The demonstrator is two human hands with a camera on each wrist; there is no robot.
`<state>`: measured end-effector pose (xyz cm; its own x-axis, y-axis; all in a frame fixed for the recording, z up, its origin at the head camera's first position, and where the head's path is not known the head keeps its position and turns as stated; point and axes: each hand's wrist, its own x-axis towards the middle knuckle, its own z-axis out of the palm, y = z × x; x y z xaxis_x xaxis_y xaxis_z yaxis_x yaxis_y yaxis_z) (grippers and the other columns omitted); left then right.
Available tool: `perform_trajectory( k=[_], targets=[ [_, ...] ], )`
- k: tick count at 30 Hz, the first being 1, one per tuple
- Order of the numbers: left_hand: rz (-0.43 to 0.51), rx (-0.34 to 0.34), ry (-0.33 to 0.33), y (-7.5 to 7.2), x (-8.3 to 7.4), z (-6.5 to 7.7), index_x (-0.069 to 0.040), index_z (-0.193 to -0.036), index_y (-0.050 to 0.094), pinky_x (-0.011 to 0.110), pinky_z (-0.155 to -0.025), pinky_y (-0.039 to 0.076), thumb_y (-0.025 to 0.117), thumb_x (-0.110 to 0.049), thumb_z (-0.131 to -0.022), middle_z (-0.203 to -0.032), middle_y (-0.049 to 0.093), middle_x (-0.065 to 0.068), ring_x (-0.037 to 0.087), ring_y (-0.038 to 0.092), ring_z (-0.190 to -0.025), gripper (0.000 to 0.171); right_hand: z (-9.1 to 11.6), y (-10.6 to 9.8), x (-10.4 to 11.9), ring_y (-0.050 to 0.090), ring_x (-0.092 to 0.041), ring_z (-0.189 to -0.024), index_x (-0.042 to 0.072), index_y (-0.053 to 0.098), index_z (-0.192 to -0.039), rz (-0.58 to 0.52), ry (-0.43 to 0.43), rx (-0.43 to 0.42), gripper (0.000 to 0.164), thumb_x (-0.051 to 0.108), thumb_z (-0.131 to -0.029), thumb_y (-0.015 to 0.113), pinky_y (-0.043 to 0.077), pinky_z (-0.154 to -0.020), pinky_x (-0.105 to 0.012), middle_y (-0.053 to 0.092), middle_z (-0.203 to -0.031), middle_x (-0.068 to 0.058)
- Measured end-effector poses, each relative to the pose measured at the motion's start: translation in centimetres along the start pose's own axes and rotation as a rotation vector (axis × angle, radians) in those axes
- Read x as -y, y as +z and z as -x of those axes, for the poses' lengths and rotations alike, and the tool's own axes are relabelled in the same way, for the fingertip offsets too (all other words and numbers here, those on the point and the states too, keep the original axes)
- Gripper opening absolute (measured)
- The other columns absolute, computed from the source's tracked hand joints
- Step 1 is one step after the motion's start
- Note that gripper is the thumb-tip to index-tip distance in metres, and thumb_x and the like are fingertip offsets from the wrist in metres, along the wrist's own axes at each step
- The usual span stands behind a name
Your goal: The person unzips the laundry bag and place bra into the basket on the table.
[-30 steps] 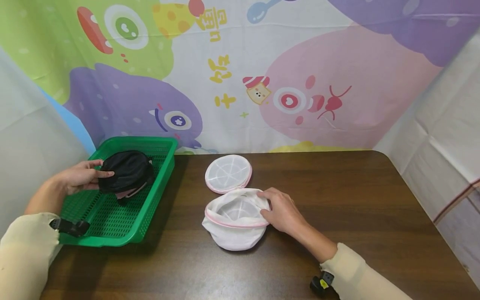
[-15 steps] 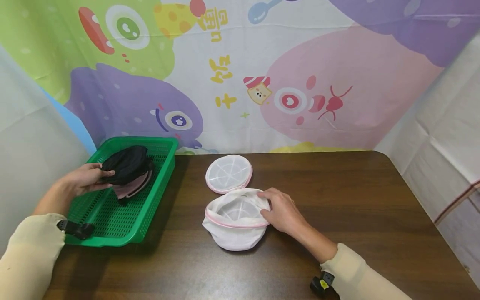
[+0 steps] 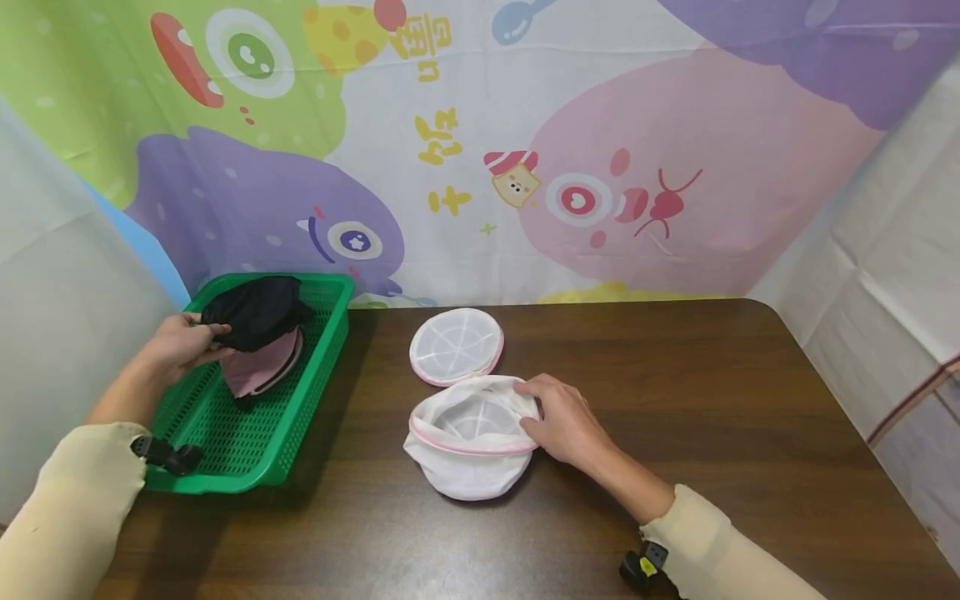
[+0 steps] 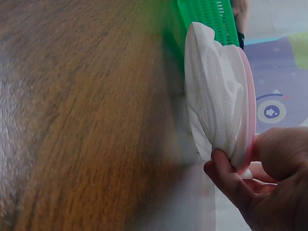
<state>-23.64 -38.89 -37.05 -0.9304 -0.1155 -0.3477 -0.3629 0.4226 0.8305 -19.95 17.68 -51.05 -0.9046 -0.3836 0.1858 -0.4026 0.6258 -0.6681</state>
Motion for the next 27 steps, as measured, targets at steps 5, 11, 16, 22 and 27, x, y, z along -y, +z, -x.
perform_trajectory(
  k=[5,11,16,22,27],
  targets=[
    [0.019,-0.079,-0.028,0.6,-0.3,-0.2,0.012,-0.173,-0.015,0.015,-0.082,0.066,0.029,-0.017,-0.12,-0.182,0.008,0.042,-0.013,0.07,-0.07,0.075,0.4,-0.5,1.1,0.057,-0.017,-0.08,-0.001,0.077,-0.138,0.016,-0.008,-0.007,0.047,0.004,-0.092,0.087,0.048,-0.066,-0.025,0.076,-0.121,-0.018],
    [-0.034,-0.213,-0.036,1.0,0.6,-0.9,0.004,-0.178,0.005,0.02,-0.075,0.059,0.038,-0.031,-0.12,-0.182,0.015,0.039,-0.011,0.066,-0.066,0.075,0.8,-2.2,4.8,0.058,-0.015,-0.081,-0.004,0.077,-0.137,0.019,0.05,0.024,0.045,0.0,-0.092,0.086,0.048,-0.068,-0.022,0.078,-0.124,-0.018],
    [-0.06,-0.255,-0.059,1.1,1.2,-1.7,0.003,-0.176,0.017,0.031,-0.064,0.045,0.045,-0.036,-0.118,-0.179,0.024,0.042,-0.008,0.069,-0.065,0.075,0.4,-1.3,2.8,0.058,-0.012,-0.081,-0.001,0.077,-0.138,0.015,0.03,0.007,0.046,0.006,-0.093,0.087,0.048,-0.068,-0.022,0.077,-0.124,-0.015],
    [-0.166,-0.26,-0.053,1.6,1.1,-1.4,0.012,-0.165,0.031,0.034,-0.07,0.047,0.044,-0.035,-0.119,-0.149,0.057,0.042,0.01,0.073,-0.082,0.067,0.2,-1.1,1.8,0.059,-0.013,-0.083,0.003,0.077,-0.14,0.012,0.063,0.027,0.05,0.007,-0.092,0.089,0.049,-0.068,-0.024,0.077,-0.127,-0.014],
    [-0.306,-0.238,-0.029,1.6,1.4,-1.9,-0.008,-0.081,0.04,0.035,-0.059,0.038,0.051,-0.031,-0.118,-0.066,0.041,0.004,0.016,0.041,-0.057,0.045,0.4,-0.8,1.5,0.058,-0.016,-0.08,0.0,0.078,-0.138,0.012,-0.01,-0.012,0.046,0.004,-0.092,0.086,0.047,-0.067,-0.025,0.076,-0.121,-0.016]
  ],
)
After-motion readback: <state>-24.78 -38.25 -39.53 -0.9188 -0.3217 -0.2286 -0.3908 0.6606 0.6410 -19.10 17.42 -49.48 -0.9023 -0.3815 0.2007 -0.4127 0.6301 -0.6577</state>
